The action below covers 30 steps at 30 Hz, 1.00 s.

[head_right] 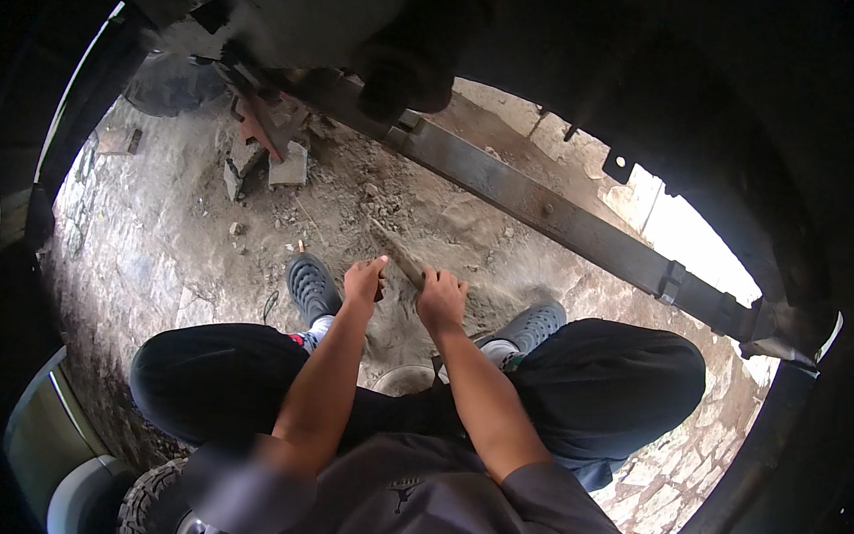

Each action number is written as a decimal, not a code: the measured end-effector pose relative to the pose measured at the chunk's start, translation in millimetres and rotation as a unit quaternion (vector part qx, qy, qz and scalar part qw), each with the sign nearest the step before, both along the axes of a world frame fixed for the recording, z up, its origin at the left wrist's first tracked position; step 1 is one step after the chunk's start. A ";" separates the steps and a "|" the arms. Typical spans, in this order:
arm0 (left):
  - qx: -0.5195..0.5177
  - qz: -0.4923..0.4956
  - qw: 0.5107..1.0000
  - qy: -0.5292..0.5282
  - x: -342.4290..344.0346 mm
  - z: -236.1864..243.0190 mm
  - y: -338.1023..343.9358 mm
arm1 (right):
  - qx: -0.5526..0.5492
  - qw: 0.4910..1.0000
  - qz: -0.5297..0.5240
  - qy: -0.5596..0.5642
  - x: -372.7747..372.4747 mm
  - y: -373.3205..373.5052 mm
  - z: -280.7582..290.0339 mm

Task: The person sits under a vehicle and repeatedly scrapes a metal undercarriage component with a small handheld tool. The person occasionally pauses to inspect the area and reposition the tool, continuing the scraping action throughout the clip.

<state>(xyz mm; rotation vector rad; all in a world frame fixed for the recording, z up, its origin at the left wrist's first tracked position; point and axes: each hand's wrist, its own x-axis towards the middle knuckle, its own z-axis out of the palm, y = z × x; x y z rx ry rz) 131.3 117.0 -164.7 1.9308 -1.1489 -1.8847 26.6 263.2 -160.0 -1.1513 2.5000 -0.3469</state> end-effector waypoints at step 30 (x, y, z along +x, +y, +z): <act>0.041 -0.194 0.901 0.386 -76.3 148.7 -44.8 | -0.186 0.976 -0.113 -0.031 -19.2 0.7 217.3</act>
